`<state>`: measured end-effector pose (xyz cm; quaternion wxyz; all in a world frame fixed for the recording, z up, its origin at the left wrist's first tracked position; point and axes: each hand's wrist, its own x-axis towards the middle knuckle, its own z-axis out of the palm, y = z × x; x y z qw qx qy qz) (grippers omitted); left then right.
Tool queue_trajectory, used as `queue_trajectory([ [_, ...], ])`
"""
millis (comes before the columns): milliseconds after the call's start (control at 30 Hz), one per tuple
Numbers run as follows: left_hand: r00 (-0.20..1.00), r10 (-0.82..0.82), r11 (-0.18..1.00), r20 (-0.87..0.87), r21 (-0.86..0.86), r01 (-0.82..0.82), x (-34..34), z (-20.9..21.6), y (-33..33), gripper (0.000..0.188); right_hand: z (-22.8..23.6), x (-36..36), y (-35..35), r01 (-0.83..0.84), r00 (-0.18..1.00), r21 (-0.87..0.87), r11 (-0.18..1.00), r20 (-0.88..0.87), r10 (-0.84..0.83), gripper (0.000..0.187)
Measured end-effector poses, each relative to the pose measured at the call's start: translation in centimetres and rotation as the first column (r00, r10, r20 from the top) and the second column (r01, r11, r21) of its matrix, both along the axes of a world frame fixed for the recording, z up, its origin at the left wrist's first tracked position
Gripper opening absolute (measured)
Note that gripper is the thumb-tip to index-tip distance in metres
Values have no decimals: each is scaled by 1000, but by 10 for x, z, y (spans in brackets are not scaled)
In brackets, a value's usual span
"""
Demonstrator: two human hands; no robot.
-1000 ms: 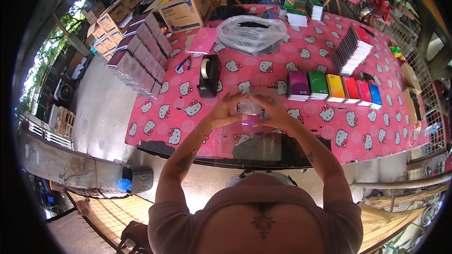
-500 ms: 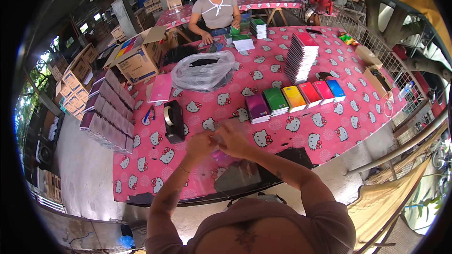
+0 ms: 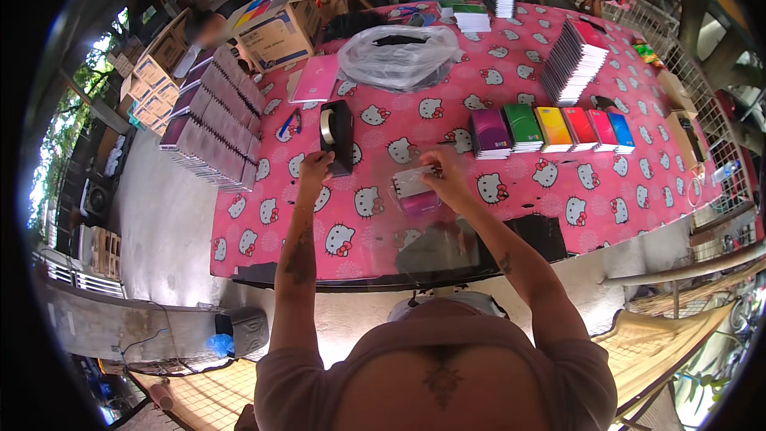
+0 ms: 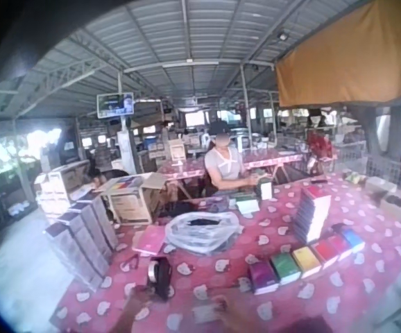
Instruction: The person organizes colored notebooks on a table, places them into plastic sleeves, and seals the sleeves using tape from a dispenser.
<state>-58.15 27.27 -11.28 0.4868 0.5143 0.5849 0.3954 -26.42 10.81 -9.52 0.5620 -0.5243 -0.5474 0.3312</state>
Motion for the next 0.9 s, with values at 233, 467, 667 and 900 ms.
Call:
queue_trajectory([
  [233, 870, 160, 980, 466, 26, -195, 47, -1, -36, 11, -1, 22, -11, 93, 994, 2, 996, 65, -93, 39],
  [467, 422, 8, 940, -907, 151, 306, 0, 46, -13, 10, 3, -3, -8, 61, 995, 0, 998, 83, -61, 38],
  [667, 136, -507, 120, -851, 86, 989, 162, 131, -45, 22, -3, 3, -9, 83, 996, 21, 996, -13, -83, 38],
  [900, 156, -972, 192, -178, -208, 959, 146, 32, 13, 44, -3, 0, -9, 2, 989, -23, 1000, -150, -6, 40],
])
